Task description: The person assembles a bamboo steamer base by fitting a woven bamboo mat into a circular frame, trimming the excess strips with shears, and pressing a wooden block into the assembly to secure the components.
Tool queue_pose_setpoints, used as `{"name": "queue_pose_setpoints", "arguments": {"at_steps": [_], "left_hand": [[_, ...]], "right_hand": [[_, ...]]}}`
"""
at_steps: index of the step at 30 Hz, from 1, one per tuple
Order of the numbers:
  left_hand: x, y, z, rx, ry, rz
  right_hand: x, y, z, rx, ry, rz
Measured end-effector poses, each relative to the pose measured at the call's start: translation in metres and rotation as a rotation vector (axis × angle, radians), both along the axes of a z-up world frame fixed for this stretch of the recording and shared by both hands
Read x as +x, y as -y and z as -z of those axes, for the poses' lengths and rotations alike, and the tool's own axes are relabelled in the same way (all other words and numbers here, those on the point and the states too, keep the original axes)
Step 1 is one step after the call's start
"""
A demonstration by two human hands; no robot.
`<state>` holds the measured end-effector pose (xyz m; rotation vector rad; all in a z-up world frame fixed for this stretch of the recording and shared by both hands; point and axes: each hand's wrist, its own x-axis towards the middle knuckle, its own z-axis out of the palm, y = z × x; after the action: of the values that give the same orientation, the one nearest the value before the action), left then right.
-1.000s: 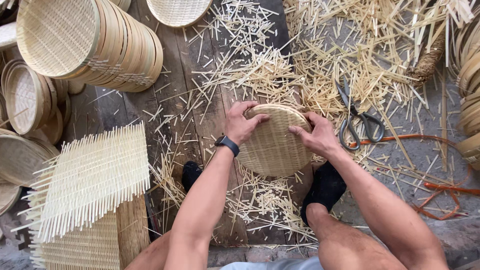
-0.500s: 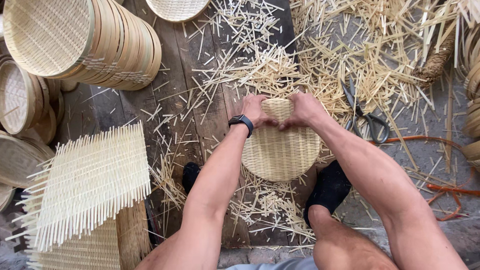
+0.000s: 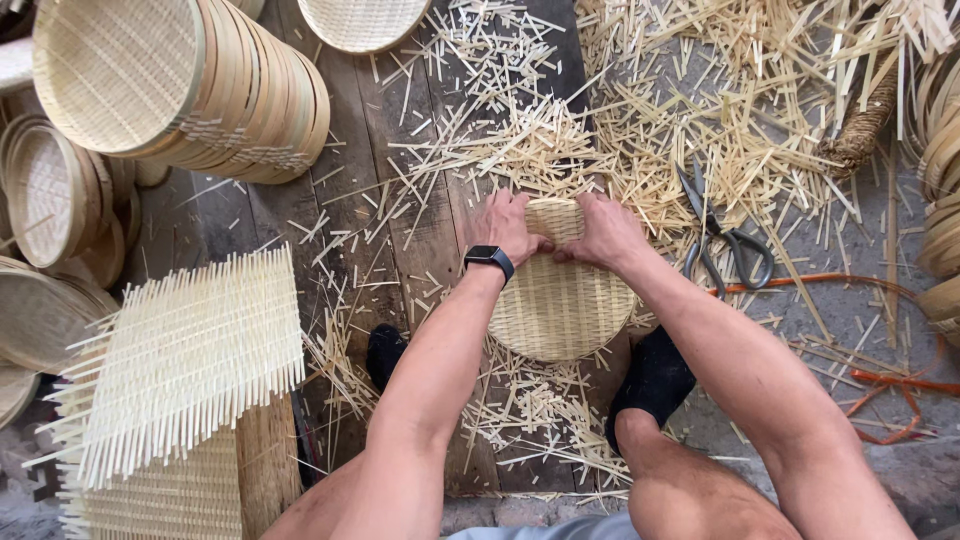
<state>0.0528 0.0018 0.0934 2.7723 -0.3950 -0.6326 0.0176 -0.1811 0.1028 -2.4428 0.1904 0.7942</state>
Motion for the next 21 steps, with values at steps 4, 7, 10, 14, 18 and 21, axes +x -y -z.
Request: {"name": "queue_pose_setpoints", "arguments": {"at_steps": [4,7,10,14,18,21], "left_hand": [[0.003,-0.012,-0.004,-0.158,-0.095,-0.136],[-0.017,-0.043,0.005,-0.152,-0.196,-0.490],[-0.042,-0.075,0.012,-0.160,-0.543,-0.781],[-0.052,-0.079,0.008,-0.411,-0.479,-0.890],[-0.049,-0.080,-0.025,-0.888,-0.361,-0.837],[-0.048,-0.071,-0.052,-1.142,-0.473,-0.943]], "right_hand": [[-0.007,0.016,-0.006,0.121,-0.036,0.124],[-0.028,0.043,-0.010,0.291,-0.188,0.277],[-0.047,0.049,-0.018,0.422,-0.296,0.414],[-0.069,0.046,-0.042,0.511,-0.162,0.466],[-0.092,0.044,-0.061,0.567,0.183,0.341],[-0.119,0.030,-0.074,0.632,0.389,0.189]]}}
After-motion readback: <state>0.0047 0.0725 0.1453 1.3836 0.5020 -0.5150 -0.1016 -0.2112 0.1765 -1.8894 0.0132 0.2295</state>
